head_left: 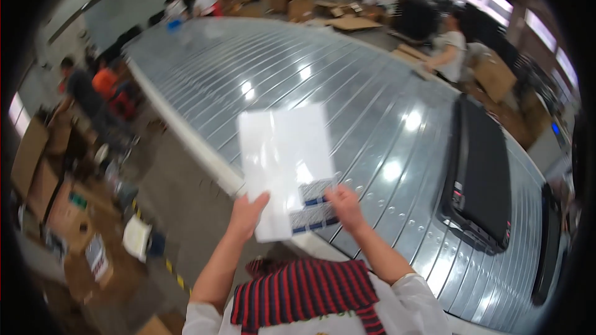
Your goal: Applying product stickers and QR code labels to treadmills on a factory assembly line.
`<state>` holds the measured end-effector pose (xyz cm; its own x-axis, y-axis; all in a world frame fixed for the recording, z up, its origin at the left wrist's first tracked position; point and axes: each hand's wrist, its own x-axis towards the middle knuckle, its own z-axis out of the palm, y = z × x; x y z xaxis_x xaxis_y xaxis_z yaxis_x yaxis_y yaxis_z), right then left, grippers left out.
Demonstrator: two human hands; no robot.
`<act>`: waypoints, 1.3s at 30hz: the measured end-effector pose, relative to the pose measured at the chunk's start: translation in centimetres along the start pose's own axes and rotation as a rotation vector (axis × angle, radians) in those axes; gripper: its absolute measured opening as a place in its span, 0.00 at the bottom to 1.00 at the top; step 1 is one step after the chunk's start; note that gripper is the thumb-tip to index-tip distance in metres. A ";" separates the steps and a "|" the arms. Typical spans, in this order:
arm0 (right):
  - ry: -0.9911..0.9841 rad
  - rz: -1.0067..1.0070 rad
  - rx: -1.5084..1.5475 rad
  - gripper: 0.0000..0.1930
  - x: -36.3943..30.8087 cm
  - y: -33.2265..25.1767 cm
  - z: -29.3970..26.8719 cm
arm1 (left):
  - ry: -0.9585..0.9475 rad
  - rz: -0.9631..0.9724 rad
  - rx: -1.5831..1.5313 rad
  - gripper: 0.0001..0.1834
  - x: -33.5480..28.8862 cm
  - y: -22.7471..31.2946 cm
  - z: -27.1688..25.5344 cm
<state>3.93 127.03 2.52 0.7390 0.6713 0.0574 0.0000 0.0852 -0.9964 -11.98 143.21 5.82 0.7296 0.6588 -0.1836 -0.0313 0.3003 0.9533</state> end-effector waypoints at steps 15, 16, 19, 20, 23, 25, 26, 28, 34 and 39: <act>-0.240 0.138 0.247 0.17 -2.2 -1.4 -3.5 | -0.363 0.020 0.554 0.16 0.4 -2.4 0.3; -0.257 0.125 0.252 0.18 -2.2 -1.3 -3.5 | -0.394 0.061 0.615 0.16 0.6 -2.6 0.2; -0.299 0.111 0.196 0.18 -2.5 -0.8 -3.6 | -0.365 0.075 0.661 0.15 -0.2 -2.3 -0.3; -0.296 0.112 0.196 0.18 -2.6 -0.6 -3.5 | -0.367 0.073 0.661 0.15 -0.3 -2.7 -0.7; -0.294 0.024 0.146 0.18 -3.0 0.1 -3.2 | -0.387 0.024 0.702 0.16 -1.0 -2.9 -1.4; -0.319 0.030 0.094 0.18 -3.4 0.5 -3.1 | -0.432 -0.035 0.830 0.16 -2.1 -2.2 -1.4; -0.318 0.034 0.096 0.18 -3.5 0.6 -3.1 | -0.433 -0.040 0.831 0.16 -2.4 -2.3 -1.5; -0.371 0.066 0.085 0.20 -3.5 0.9 -3.1 | -0.519 0.050 0.763 0.17 -3.2 -2.9 -1.7; -0.470 0.031 0.046 0.22 -3.2 3.0 -1.8 | -0.516 -0.025 0.857 0.15 -5.6 -2.5 -2.3; -0.511 0.218 0.119 0.24 -3.9 3.0 -0.6 | -0.410 -0.115 0.740 0.14 -6.9 -3.2 -4.5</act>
<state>1.40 124.22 -0.78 0.2935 0.9511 -0.0964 -0.2136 -0.0330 -0.9764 -20.02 140.78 3.01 0.8949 0.3077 -0.3232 0.4083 -0.2724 0.8713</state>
